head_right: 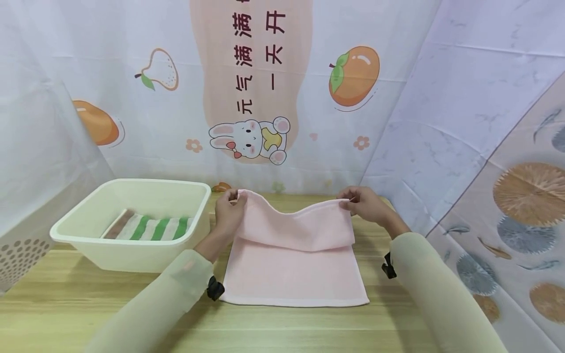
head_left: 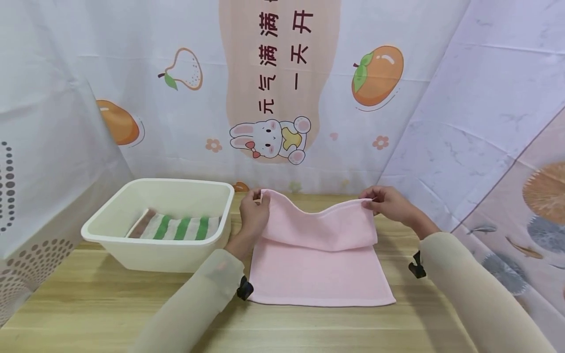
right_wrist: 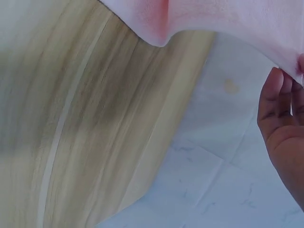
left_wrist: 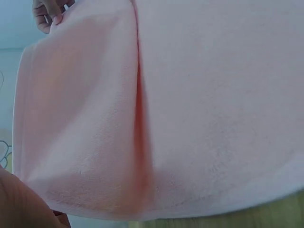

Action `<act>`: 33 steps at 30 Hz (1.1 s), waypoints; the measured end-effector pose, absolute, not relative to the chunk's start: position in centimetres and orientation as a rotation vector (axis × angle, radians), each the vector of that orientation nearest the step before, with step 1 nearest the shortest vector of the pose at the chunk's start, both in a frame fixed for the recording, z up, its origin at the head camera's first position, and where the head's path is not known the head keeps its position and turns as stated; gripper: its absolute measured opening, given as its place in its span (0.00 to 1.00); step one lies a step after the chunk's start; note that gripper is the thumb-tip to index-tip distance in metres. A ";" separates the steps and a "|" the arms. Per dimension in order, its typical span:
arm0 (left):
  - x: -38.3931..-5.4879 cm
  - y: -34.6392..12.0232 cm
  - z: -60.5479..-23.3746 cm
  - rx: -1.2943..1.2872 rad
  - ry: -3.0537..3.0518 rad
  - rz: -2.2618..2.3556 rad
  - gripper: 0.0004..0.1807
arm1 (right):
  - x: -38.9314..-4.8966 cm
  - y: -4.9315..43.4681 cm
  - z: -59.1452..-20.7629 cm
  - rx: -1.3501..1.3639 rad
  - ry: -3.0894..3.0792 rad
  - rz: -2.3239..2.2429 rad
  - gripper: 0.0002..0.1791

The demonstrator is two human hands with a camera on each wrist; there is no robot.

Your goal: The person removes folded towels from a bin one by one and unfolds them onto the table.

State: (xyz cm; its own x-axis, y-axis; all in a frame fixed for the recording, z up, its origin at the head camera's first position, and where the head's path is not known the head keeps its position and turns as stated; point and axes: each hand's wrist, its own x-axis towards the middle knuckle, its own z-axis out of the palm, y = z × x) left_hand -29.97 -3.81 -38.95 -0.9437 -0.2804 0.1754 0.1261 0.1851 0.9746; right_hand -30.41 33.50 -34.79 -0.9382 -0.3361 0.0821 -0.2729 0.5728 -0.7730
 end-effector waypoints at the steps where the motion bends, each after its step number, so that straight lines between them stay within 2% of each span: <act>1: -30.2 -3.7 -39.0 0.160 -2.139 -1.823 0.13 | -30.5 33.5 -34.8 -0.516 2.726 -1.313 0.12; 14: -32.7 -3.2 -40.0 0.263 -1.997 -1.875 0.14 | -32.7 33.4 -35.1 -0.388 2.805 -1.363 0.16; 23: -34.0 -2.9 -39.8 0.319 -1.971 -1.877 0.15 | -33.9 32.7 -35.0 -0.242 2.822 -1.391 0.17; 33: -35.4 -2.9 -40.3 0.428 -1.940 -1.932 0.14 | -36.0 31.7 -35.8 -0.219 2.896 -1.399 0.15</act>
State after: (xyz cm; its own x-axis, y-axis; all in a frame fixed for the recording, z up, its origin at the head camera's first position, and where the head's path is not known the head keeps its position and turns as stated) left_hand -35.40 -2.93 -40.28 -0.8859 -0.4616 0.0452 0.0434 0.0145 0.9990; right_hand -36.00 31.68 -35.79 -0.9874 -0.0864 0.1328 -0.1578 0.6148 -0.7727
